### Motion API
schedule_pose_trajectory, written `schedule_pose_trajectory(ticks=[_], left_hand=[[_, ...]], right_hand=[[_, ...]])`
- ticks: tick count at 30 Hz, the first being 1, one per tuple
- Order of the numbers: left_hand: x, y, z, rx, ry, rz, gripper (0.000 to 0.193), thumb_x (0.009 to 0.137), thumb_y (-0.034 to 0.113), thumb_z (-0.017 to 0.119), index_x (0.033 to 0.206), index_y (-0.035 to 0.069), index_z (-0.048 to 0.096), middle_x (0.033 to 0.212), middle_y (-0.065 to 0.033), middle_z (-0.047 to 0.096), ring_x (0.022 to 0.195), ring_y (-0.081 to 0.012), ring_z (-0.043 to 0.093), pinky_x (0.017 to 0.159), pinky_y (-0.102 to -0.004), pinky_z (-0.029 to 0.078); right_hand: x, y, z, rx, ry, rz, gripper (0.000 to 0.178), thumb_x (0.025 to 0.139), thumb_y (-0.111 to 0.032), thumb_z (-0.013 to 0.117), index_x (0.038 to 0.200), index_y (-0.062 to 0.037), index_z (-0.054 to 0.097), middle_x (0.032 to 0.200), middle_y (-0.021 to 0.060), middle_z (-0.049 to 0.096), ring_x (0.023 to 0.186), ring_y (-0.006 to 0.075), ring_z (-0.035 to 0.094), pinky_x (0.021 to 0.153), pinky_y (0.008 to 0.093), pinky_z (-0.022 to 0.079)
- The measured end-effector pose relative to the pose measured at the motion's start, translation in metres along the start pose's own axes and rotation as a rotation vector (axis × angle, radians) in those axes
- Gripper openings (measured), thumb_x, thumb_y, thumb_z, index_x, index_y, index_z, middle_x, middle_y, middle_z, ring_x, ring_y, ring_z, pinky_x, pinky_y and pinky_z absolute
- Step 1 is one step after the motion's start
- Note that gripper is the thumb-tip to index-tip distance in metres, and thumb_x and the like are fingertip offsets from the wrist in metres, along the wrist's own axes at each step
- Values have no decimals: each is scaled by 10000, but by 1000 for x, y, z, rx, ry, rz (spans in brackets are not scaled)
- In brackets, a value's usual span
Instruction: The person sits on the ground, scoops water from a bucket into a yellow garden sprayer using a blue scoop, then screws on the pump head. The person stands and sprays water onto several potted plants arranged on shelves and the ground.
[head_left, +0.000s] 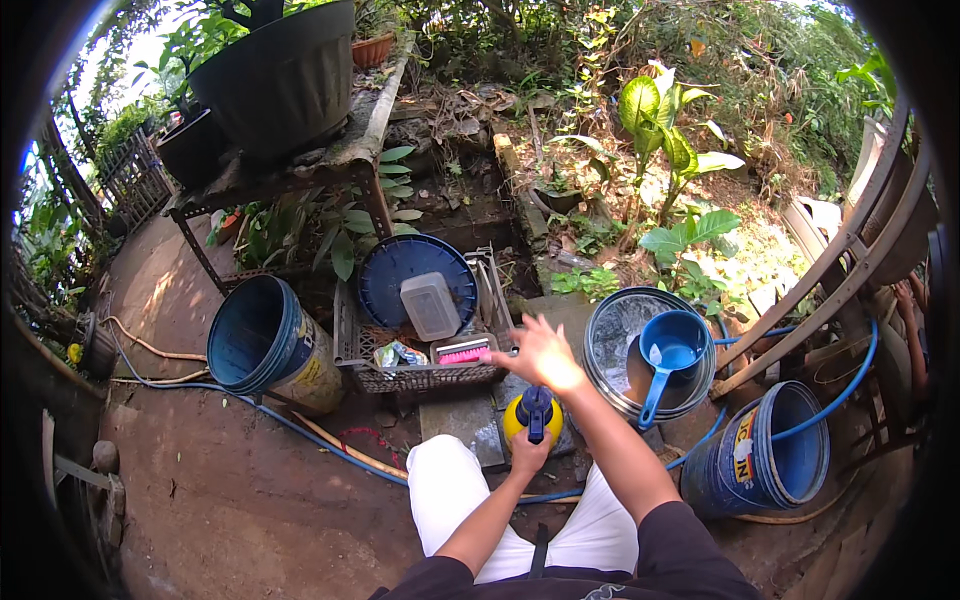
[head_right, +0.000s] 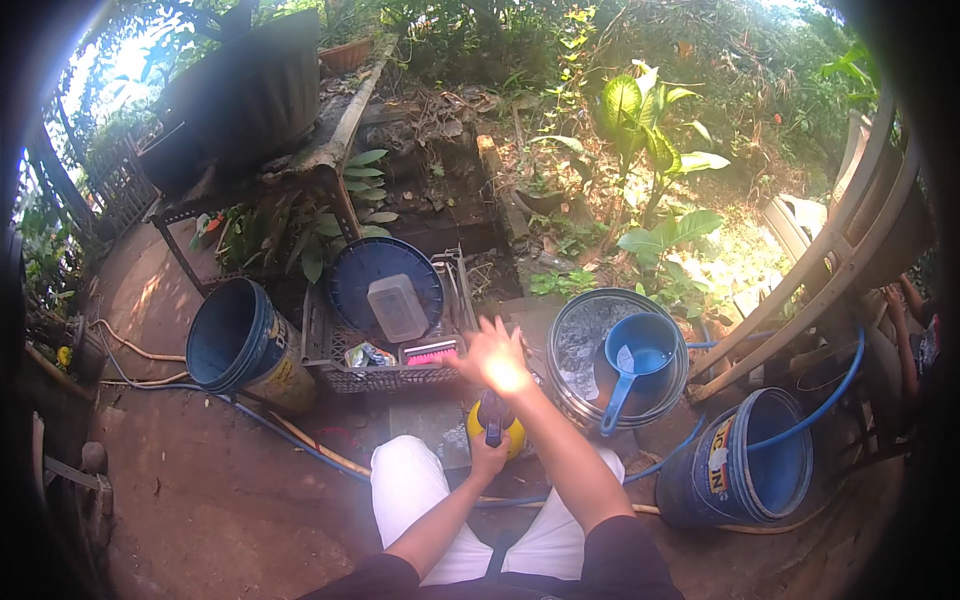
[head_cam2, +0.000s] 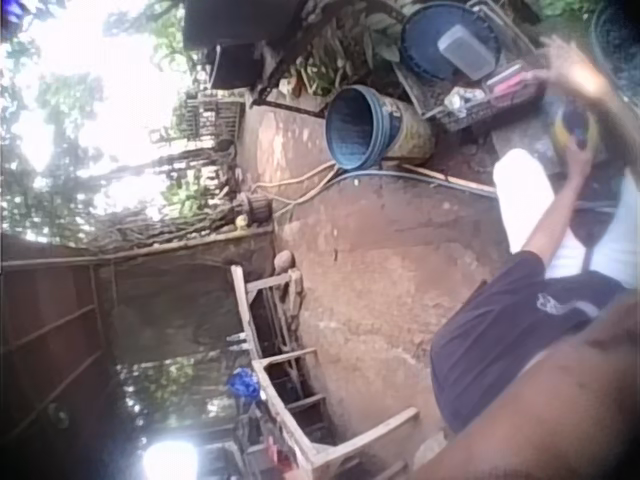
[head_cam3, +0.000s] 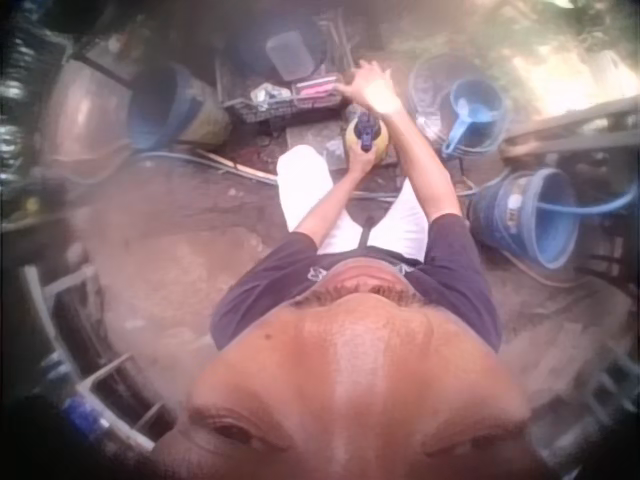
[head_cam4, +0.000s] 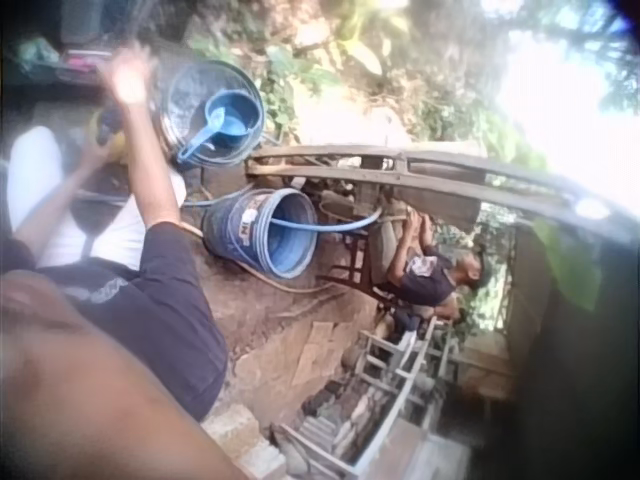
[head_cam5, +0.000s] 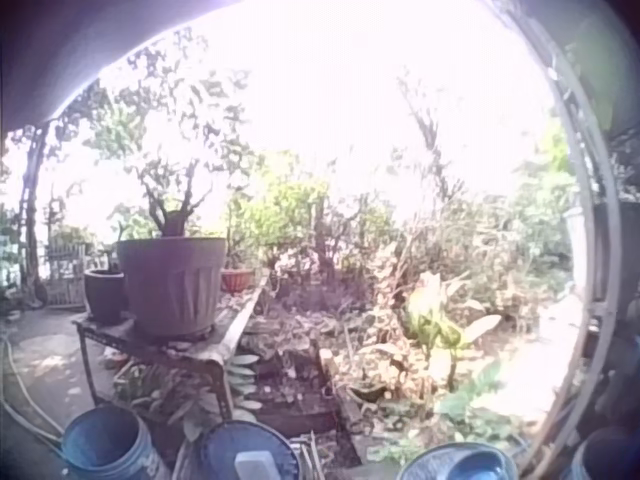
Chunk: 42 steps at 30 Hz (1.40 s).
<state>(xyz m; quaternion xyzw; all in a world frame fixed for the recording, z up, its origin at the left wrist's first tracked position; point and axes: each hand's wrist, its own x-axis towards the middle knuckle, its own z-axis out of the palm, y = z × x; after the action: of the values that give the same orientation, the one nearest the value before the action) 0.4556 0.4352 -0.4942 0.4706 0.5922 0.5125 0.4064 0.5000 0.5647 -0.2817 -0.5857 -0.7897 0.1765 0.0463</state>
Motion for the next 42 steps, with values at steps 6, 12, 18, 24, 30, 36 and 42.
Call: schedule_pose_trajectory(ticks=[6, 12, 18, 24, 30, 36, 42], left_hand=[[-3, 0, -11, 6, 38, -16, 221, 772, 158, 635, 647, 0, 545, 509, -71, 504, 473, -119, 498, 491, -327, 413], [-1, -5, -8, -14, 41, -30, 227, 773, 164, 636, 659, -10, 545, 507, -56, 503, 475, -111, 496, 487, -322, 405], [-1, -1, -8, -22, 75, 94, 227, 783, 161, 629, 670, -20, 551, 504, -58, 506, 468, -106, 495, 479, -313, 401], [-1, -7, -5, 2, 61, -8, 233, 780, 163, 630, 645, -10, 549, 501, -65, 507, 462, -121, 509, 473, -322, 400], [-2, 4, -5, 30, 97, 56, 241, 777, 164, 630, 624, -3, 545, 495, -74, 513, 454, -132, 518, 472, -330, 406], [-2, 0, -14, 42, 89, 55, 245, 775, 168, 633, 622, -2, 545, 495, -82, 518, 446, -156, 528, 473, -335, 411], [-3, 6, -3, 39, 136, 145, 242, 772, 172, 638, 639, -11, 550, 513, -92, 529, 471, -159, 543, 492, -343, 421]], right_hand=[[-7, -4, 34, 149, 104, 18, 612, 759, -594, 564, 1106, -94, 632, 1221, 132, 542, 1198, 281, 458, 1050, 567, 230], [-4, 1, 57, 34, 210, -20, 353, 750, -395, 625, 972, -124, 671, 990, 83, 632, 1003, 256, 574, 920, 422, 406], [-25, 6, 59, -79, 316, -191, 103, 710, -151, 607, 799, -119, 649, 800, 63, 598, 821, 264, 623, 697, 395, 499], [-19, 13, 16, -28, 221, -257, 93, 683, -172, 622, 754, -116, 640, 774, 99, 624, 759, 309, 630, 648, 412, 509], [-43, -25, -102, -11, 555, -334, 177, 728, -272, 667, 780, -108, 626, 795, 64, 634, 722, 259, 625, 638, 371, 494], [-40, -56, -149, 161, 928, -354, 446, 802, -464, 595, 1026, -79, 616, 1148, 119, 568, 1093, 295, 518, 926, 450, 393], [-9, -10, 13, 125, 120, -64, 734, 711, -722, 517, 1083, -102, 649, 1259, 136, 530, 1210, 272, 466, 1034, 550, 284]])
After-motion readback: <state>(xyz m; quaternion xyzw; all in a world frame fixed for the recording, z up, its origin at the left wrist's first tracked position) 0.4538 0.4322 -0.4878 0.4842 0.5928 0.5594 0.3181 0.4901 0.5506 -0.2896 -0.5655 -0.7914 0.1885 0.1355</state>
